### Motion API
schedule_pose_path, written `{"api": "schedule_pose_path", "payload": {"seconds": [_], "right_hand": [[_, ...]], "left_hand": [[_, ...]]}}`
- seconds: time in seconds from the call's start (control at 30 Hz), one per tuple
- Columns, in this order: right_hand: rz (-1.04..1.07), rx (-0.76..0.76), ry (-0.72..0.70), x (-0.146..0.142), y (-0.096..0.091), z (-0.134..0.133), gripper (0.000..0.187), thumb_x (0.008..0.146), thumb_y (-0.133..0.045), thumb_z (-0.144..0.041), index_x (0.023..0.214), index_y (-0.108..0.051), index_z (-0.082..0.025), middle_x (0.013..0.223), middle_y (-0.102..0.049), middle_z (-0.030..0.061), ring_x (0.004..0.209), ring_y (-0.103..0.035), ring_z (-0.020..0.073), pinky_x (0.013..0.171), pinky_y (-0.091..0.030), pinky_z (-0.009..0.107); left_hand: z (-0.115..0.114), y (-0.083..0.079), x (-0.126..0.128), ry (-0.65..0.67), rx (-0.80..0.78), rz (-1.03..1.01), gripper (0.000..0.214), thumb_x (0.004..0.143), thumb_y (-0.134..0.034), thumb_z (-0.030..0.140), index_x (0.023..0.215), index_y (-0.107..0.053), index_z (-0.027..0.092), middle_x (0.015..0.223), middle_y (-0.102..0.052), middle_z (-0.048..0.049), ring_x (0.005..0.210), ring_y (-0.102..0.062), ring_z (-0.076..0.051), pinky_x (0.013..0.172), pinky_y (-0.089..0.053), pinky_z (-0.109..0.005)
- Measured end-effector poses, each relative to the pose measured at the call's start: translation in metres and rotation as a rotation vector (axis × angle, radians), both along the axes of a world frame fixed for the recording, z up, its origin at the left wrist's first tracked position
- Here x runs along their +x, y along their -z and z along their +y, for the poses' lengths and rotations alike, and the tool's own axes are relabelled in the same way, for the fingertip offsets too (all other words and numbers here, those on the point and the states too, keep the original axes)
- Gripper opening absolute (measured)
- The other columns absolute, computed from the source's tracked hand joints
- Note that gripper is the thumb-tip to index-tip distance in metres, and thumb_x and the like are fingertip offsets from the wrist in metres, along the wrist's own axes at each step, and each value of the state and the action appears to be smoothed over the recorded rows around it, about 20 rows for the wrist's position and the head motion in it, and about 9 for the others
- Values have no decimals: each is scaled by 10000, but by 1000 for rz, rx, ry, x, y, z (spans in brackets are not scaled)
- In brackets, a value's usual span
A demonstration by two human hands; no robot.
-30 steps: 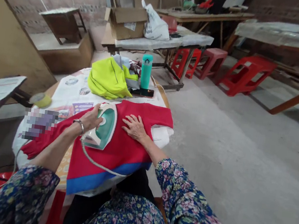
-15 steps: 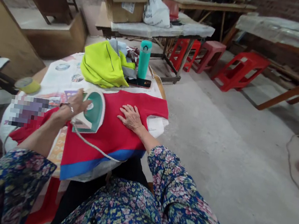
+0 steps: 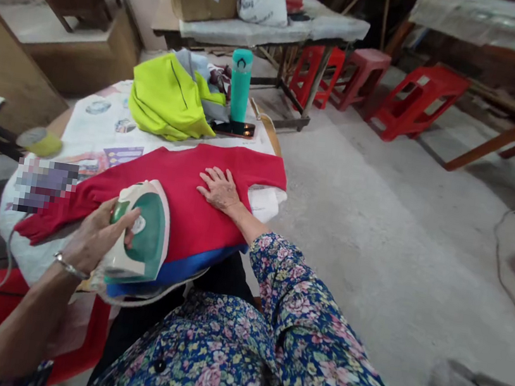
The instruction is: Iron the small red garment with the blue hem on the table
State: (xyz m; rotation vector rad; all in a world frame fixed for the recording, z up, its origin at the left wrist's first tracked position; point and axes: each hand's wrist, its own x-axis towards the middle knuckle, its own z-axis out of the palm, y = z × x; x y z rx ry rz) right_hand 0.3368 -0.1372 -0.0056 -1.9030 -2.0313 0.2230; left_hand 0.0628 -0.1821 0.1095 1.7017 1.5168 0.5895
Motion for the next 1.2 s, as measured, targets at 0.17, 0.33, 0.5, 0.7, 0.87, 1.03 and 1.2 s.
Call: {"api": "schedule_pose_path", "payload": {"seconds": [0.17, 0.33, 0.5, 0.7, 0.87, 1.03, 1.2], "right_hand": [[13, 39, -14, 2, 6, 1, 526, 1148, -581, -435, 1624, -656, -222, 1745, -550, 150, 1656, -452, 356, 1375, -291, 645], [13, 48, -19, 3, 8, -1, 528, 1158, -550, -418, 1630, -647, -202, 1743, -552, 158, 1650, -455, 348, 1377, -281, 645], [-2, 42, -13, 2, 8, -2, 530, 1153, -564, -415, 1630, -643, -197, 1744, -550, 156, 1649, -455, 346, 1373, -290, 636], [16, 83, -27, 4, 11, 2, 507, 1151, -564, -437, 1601, -667, -227, 1719, -582, 147, 1631, -474, 346, 1361, -311, 649], [23, 79, -27, 3, 10, 3, 511, 1152, -560, -434, 1609, -660, -226, 1724, -576, 147, 1637, -464, 353, 1363, -308, 651], [28, 70, -12, -1, 8, 2, 505, 1153, -561, -412, 1610, -660, -220, 1733, -567, 145, 1642, -461, 349, 1371, -296, 640], [4, 62, -5, -2, 6, 0, 497, 1158, -551, -383, 1612, -653, -208, 1738, -561, 143, 1645, -462, 336, 1373, -308, 620]], "left_hand": [[-25, -9, 13, 27, -104, -147, 517, 844, -646, 769, 903, -600, 257, 535, -585, 49, 389, -514, -161, 388, -399, -271], [3, 1, 45, 33, -83, -216, 394, 882, -637, 632, 951, -589, 247, 532, -539, 79, 387, -508, -144, 417, -429, -260], [54, -13, 72, -150, -94, -172, 126, 997, -546, 362, 1020, -576, 241, 581, -509, 95, 422, -490, -128, 458, -441, -255], [77, -30, 49, -296, -26, -85, 106, 970, -524, 347, 893, -494, 279, 583, -483, 63, 461, -521, -153, 481, -477, -296], [48, -19, 9, -250, -20, -39, 236, 879, -624, 502, 926, -552, 282, 550, -508, 51, 410, -505, -178, 423, -416, -321], [7, -5, -4, -24, -8, -64, 560, 823, -633, 716, 1134, -649, 251, 511, -535, 72, 415, -534, -194, 432, -425, -308], [-6, 0, 19, 101, 28, -48, 607, 865, -578, 725, 1182, -694, 220, 501, -557, 62, 434, -573, -196, 461, -451, -294]]}}
